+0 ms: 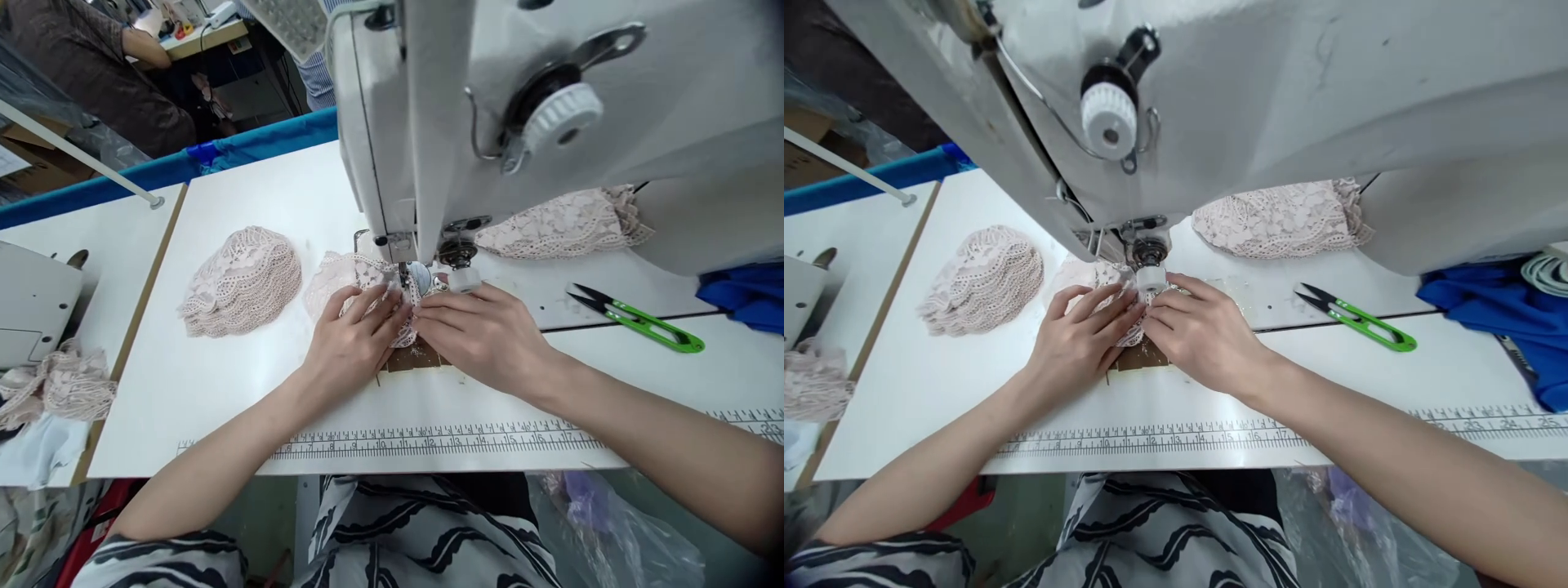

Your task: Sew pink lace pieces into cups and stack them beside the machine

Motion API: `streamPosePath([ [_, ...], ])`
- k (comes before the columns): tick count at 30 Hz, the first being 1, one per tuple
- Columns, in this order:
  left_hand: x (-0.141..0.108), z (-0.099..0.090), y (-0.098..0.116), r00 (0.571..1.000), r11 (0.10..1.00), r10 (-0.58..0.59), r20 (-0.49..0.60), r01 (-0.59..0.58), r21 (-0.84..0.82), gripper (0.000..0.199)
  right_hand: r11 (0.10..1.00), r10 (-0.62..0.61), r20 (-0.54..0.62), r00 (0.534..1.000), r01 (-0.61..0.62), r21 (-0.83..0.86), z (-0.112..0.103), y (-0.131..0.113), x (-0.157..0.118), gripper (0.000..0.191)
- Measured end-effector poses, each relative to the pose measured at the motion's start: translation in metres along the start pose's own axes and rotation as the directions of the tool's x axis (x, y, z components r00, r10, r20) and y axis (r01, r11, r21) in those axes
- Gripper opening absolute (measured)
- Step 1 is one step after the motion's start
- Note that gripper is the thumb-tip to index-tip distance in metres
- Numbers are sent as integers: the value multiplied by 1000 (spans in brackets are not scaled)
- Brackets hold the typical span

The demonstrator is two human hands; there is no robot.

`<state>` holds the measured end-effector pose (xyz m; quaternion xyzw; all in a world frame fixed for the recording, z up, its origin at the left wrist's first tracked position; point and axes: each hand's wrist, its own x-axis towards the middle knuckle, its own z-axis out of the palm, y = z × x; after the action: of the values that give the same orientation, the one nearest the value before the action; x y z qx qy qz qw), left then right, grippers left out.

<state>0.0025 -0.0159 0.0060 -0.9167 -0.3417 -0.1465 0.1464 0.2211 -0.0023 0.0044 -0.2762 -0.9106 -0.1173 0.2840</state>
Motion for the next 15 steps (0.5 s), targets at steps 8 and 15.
streamPosePath([
  [8,0,1,-6,1000,1000,-11,3,11,-27,30,1000,24,38,999,-24,12,2,1,-2,26],
  [15,0,4,-8,998,991,-59,10,59,-118,37,998,27,26,999,-29,57,4,2,-2,26],
])
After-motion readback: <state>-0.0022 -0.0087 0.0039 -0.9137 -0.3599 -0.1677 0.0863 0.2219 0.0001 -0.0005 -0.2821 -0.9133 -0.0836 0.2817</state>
